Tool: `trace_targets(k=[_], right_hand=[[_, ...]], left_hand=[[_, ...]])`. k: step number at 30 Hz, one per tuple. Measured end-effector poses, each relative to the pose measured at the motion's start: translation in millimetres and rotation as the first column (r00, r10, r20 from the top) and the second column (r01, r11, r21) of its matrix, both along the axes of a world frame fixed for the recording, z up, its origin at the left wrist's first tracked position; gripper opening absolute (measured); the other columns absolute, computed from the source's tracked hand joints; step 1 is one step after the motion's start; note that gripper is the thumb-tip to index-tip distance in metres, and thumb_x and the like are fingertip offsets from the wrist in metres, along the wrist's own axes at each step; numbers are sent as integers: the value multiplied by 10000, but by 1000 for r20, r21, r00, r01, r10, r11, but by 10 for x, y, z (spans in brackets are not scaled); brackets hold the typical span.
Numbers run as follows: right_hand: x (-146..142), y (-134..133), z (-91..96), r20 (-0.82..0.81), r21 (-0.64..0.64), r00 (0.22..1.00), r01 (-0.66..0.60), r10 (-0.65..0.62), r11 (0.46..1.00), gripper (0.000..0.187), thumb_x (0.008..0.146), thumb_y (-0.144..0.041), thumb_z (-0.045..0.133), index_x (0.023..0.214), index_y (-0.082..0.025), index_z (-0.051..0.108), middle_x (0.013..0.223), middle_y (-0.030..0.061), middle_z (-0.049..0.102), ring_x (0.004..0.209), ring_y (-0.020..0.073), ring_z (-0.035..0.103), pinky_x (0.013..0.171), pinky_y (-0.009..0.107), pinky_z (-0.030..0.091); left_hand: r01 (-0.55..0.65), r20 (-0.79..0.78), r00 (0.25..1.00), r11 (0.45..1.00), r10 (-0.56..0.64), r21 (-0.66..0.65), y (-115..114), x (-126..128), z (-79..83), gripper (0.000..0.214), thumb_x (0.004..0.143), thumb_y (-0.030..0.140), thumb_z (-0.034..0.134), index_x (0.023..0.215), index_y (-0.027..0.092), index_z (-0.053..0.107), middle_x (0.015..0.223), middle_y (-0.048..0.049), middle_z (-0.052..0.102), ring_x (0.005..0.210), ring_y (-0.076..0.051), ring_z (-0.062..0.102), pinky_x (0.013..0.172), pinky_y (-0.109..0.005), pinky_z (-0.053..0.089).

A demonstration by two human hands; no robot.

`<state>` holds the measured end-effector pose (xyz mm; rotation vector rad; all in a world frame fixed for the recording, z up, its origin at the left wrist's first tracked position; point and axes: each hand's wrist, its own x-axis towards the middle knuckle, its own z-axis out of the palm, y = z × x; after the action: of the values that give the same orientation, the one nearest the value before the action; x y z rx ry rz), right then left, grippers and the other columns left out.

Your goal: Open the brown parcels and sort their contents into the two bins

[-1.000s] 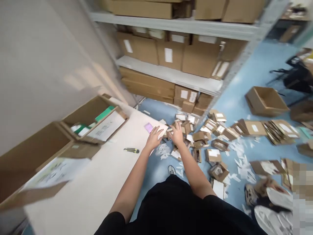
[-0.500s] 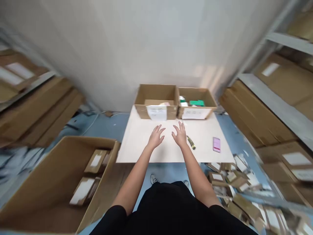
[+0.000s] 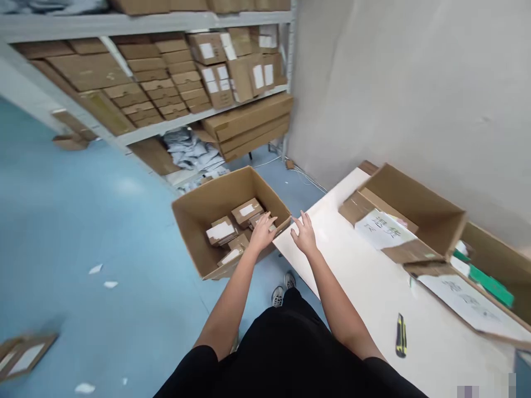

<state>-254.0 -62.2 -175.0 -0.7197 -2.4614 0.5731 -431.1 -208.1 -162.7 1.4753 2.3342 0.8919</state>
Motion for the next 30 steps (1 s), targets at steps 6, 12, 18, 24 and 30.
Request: trace_targets(k=[6, 12, 18, 24, 30], right_hand=[[-915, -78, -134, 11, -75, 976, -215, 217, 974, 516, 935, -256, 597, 1451, -237, 619, 1703, 105, 350, 1568, 352, 320, 1251, 620, 360], [-1691, -45, -295, -33, -170, 941, -338, 337, 926, 494, 944, -277, 576, 1433, -226, 629, 1668, 114, 399, 1539, 325, 377, 1239, 565, 401], [-2220, 33, -432, -65, -250, 920, -391, 387, 886, 513, 944, -282, 568, 1450, -204, 605, 1668, 133, 395, 1530, 324, 396, 1236, 554, 404], [-2672, -94, -476, -74, -258, 885, -463, 460, 848, 528, 935, -283, 579, 1457, -206, 600, 1678, 141, 384, 1529, 336, 404, 1227, 573, 410], [-3015, -329, -483, -6, -202, 862, -498, 507, 844, 530, 937, -287, 584, 1464, -233, 600, 1687, 120, 375, 1527, 327, 415, 1223, 564, 422]], left_hand=[[-233, 20, 972, 972, 233, -39, -515, -439, -124, 544, 923, 163, 628, 1459, 251, 595, 1665, -107, 426, 1553, -296, 375, 1274, -545, 361], [-373, -32, 927, 918, 373, -137, -704, -805, -116, 522, 931, 167, 630, 1448, 233, 596, 1652, -126, 434, 1541, -292, 395, 1272, -524, 368], [-443, -58, 896, 876, 441, -190, -777, -1065, -44, 518, 948, 183, 621, 1461, 246, 578, 1668, -122, 411, 1553, -290, 376, 1243, -517, 408], [-560, -39, 826, 812, 562, -164, -1085, -1235, -16, 539, 937, 184, 645, 1466, 261, 577, 1683, -103, 397, 1547, -281, 389, 1240, -495, 417], [-603, 35, 789, 784, 614, -149, -1382, -1534, -275, 535, 933, 196, 654, 1459, 269, 589, 1676, -103, 414, 1536, -289, 413, 1233, -505, 431]])
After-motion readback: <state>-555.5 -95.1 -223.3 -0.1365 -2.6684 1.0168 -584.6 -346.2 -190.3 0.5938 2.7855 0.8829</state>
